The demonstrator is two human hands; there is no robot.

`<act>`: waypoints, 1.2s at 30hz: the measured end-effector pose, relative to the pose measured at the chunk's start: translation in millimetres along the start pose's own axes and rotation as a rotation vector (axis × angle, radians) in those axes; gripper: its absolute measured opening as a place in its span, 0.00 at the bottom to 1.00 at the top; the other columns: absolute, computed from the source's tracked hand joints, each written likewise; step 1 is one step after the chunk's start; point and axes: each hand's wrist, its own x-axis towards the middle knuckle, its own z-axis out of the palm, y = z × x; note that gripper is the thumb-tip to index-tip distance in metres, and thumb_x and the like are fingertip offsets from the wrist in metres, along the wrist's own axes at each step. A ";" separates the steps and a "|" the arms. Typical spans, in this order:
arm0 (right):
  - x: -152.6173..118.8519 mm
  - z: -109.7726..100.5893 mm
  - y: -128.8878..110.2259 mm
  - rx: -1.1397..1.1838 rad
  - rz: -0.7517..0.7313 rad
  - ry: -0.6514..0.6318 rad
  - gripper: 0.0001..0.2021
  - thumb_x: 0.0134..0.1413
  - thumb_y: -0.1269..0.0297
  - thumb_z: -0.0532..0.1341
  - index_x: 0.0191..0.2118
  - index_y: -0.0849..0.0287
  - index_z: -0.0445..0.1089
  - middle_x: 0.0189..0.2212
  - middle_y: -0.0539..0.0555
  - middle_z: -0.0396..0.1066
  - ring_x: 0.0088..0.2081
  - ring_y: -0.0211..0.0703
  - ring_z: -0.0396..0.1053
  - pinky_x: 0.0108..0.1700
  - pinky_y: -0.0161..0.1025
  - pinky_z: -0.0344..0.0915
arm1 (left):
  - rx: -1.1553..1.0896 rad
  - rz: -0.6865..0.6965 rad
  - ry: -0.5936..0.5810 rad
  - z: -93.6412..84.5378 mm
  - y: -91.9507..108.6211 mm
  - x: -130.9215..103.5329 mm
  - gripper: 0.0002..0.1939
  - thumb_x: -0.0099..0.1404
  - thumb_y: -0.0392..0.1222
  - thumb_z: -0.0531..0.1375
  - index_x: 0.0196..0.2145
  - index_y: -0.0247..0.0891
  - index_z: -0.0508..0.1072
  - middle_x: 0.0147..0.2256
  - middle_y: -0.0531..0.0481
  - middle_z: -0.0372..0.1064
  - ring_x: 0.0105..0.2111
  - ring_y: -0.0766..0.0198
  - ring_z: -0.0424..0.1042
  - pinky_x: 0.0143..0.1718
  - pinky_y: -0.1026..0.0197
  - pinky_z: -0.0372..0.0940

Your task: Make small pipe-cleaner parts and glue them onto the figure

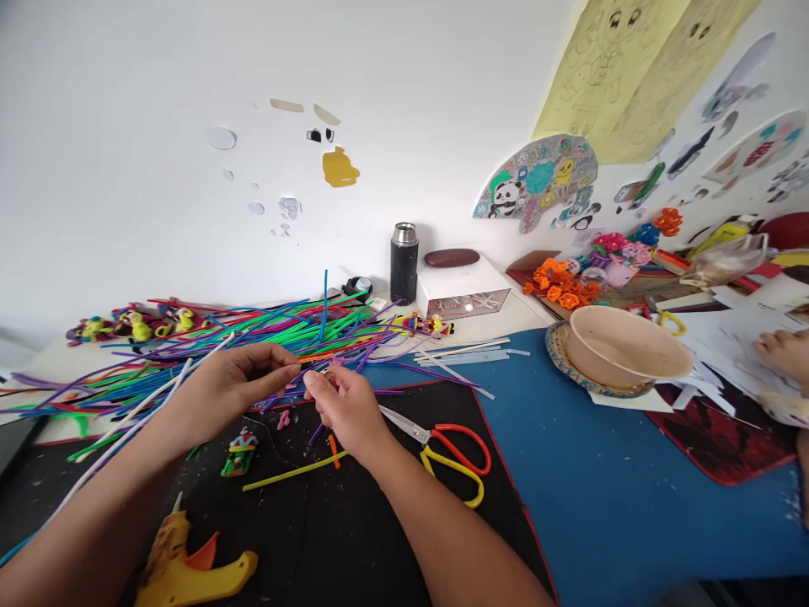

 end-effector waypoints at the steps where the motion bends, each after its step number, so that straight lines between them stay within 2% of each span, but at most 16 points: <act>1: 0.3 -0.2 -0.7 0.006 -0.007 0.015 0.29 0.54 0.33 0.72 0.32 0.55 0.66 0.19 0.38 0.51 0.20 0.31 0.43 0.24 0.36 0.40 | 0.009 0.000 0.004 -0.5 -0.3 -0.2 0.25 0.66 0.67 0.66 0.35 0.40 0.81 0.30 0.50 0.75 0.28 0.61 0.67 0.29 0.62 0.62; 9: 4.2 -3.2 -1.3 0.015 -0.052 0.160 0.26 0.54 0.38 0.73 0.33 0.54 0.65 0.20 0.39 0.52 0.20 0.31 0.44 0.23 0.36 0.40 | 0.038 0.013 -0.029 -0.9 -6.4 -0.2 0.23 0.67 0.65 0.64 0.35 0.41 0.80 0.29 0.51 0.74 0.27 0.61 0.67 0.28 0.62 0.61; 16: 3.7 -3.6 0.8 -0.070 -0.042 0.158 0.24 0.54 0.41 0.73 0.34 0.54 0.66 0.20 0.38 0.52 0.20 0.31 0.45 0.23 0.36 0.42 | 0.012 -0.015 -0.111 2.5 -4.8 0.0 0.22 0.67 0.64 0.65 0.34 0.42 0.80 0.27 0.53 0.72 0.25 0.61 0.68 0.26 0.62 0.62; 21: 3.6 -2.4 -0.9 -0.012 -0.038 0.169 0.21 0.54 0.45 0.73 0.35 0.54 0.66 0.19 0.37 0.50 0.19 0.30 0.43 0.23 0.35 0.40 | 0.042 0.019 -0.076 -1.6 -5.9 1.4 0.24 0.69 0.66 0.63 0.36 0.41 0.82 0.27 0.54 0.71 0.26 0.63 0.64 0.27 0.63 0.59; 28: 1.8 0.1 -5.8 0.082 -0.002 0.172 0.21 0.51 0.47 0.74 0.33 0.55 0.66 0.17 0.37 0.52 0.18 0.28 0.43 0.22 0.35 0.38 | -0.005 0.097 -0.065 -5.4 -10.7 1.5 0.17 0.68 0.56 0.66 0.44 0.42 0.82 0.35 0.52 0.79 0.32 0.61 0.72 0.34 0.62 0.66; 33: 1.2 0.5 -5.0 0.105 0.021 0.162 0.22 0.50 0.47 0.75 0.33 0.54 0.65 0.17 0.36 0.51 0.17 0.28 0.43 0.22 0.34 0.38 | 0.037 0.138 -0.064 -2.2 -10.1 1.1 0.14 0.70 0.54 0.65 0.42 0.42 0.83 0.37 0.49 0.81 0.35 0.59 0.75 0.36 0.61 0.69; 36: 1.3 1.5 -4.2 0.091 0.035 0.160 0.22 0.51 0.47 0.75 0.33 0.54 0.65 0.17 0.37 0.51 0.17 0.29 0.44 0.22 0.34 0.38 | 0.046 0.145 -0.047 -1.5 -9.5 0.7 0.15 0.71 0.56 0.64 0.40 0.42 0.83 0.36 0.49 0.81 0.35 0.58 0.76 0.38 0.60 0.69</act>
